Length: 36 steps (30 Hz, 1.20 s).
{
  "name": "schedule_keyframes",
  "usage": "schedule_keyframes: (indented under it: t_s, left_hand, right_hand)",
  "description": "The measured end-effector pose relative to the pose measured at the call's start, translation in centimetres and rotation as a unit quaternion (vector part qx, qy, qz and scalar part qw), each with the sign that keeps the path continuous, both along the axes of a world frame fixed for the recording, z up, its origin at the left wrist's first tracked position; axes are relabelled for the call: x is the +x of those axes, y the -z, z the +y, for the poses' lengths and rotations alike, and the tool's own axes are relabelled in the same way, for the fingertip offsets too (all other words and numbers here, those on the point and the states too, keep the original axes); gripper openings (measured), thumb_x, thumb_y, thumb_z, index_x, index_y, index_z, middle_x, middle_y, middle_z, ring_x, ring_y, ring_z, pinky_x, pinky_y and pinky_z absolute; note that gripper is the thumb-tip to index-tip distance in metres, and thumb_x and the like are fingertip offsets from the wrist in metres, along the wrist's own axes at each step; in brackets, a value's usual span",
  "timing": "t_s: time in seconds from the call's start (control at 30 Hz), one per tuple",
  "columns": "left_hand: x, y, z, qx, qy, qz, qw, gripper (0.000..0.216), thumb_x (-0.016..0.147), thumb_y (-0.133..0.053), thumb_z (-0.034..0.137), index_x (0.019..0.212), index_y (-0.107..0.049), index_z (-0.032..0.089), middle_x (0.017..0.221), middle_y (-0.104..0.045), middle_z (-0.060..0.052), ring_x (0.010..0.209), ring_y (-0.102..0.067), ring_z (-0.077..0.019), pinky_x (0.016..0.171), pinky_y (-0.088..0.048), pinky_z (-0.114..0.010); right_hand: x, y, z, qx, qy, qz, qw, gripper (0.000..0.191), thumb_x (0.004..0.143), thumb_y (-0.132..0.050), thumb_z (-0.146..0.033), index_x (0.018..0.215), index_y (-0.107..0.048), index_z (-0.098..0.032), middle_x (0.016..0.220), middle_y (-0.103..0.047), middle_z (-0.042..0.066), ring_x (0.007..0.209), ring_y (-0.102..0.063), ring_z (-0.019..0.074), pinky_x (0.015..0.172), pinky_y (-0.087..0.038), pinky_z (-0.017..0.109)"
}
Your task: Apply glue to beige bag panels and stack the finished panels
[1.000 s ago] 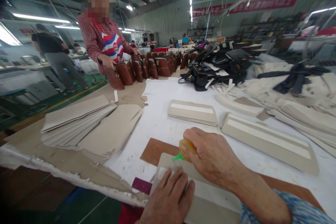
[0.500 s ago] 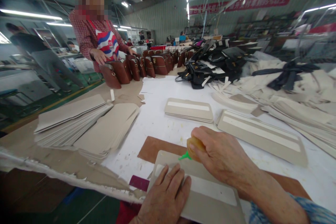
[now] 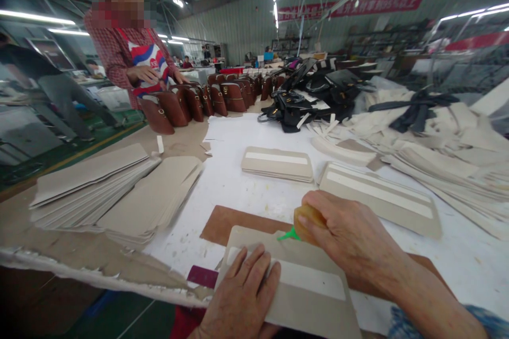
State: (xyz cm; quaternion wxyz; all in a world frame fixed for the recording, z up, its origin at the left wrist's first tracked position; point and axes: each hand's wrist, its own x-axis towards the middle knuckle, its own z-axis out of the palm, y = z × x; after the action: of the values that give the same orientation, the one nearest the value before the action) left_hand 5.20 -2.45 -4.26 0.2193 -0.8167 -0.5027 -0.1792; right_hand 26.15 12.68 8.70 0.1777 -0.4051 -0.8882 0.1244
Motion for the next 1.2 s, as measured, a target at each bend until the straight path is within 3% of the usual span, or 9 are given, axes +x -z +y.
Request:
schedule_keyframes:
  t_s: [0.23, 0.6, 1.0, 1.2]
  left_hand:
    - [0.0, -0.6, 0.1, 0.034, 0.000, -0.016, 0.999, 0.056, 0.108, -0.048, 0.061, 0.134, -0.067, 0.016, 0.128, -0.076, -0.008, 0.129, -0.062, -0.0295, 0.116, -0.035, -0.047]
    - [0.1, -0.6, 0.4, 0.055, 0.002, -0.018, 0.998, 0.052, 0.107, -0.049, 0.059, 0.130, -0.068, 0.017, 0.124, -0.077, -0.007, 0.127, -0.062, -0.0278, 0.114, -0.036, -0.045]
    - [-0.2, 1.1, 0.6, 0.069, 0.007, -0.002, 0.998, 0.071, 0.104, -0.048, 0.075, 0.136, -0.065, 0.015, 0.127, -0.074, -0.010, 0.130, -0.061, -0.0312, 0.115, -0.040, -0.047]
    - [-0.8, 3.4, 0.8, 0.052, -0.008, 0.032, 0.998, 0.044, 0.105, -0.061, 0.037, 0.145, -0.058, 0.019, 0.132, -0.074, -0.008, 0.136, -0.062, -0.0280, 0.120, -0.041, -0.042]
  right_hand:
    - [0.8, 0.1, 0.0, 0.006, 0.014, 0.007, 1.000, 0.033, 0.104, -0.050, -0.053, 0.083, -0.058, -0.029, 0.073, -0.068, 0.003, 0.064, -0.060, 0.0246, 0.058, -0.036, 0.037]
    - [-2.2, -0.4, -0.5, -0.015, -0.037, 0.033, 0.999, 0.029, 0.100, -0.048, -0.049, 0.087, -0.060, -0.026, 0.078, -0.070, 0.003, 0.065, -0.061, 0.0223, 0.062, -0.038, 0.034]
    - [1.7, 0.5, -0.4, -0.027, 0.028, 0.001, 0.999, 0.036, 0.103, -0.047, -0.055, 0.083, -0.058, -0.028, 0.073, -0.068, 0.001, 0.066, -0.061, 0.0238, 0.061, -0.038, 0.036]
    - [1.9, 0.3, -0.4, -0.027, 0.026, 0.007, 0.999, 0.039, 0.105, -0.044, -0.056, 0.081, -0.056, -0.028, 0.071, -0.067, 0.003, 0.063, -0.062, 0.0246, 0.059, -0.040, 0.036]
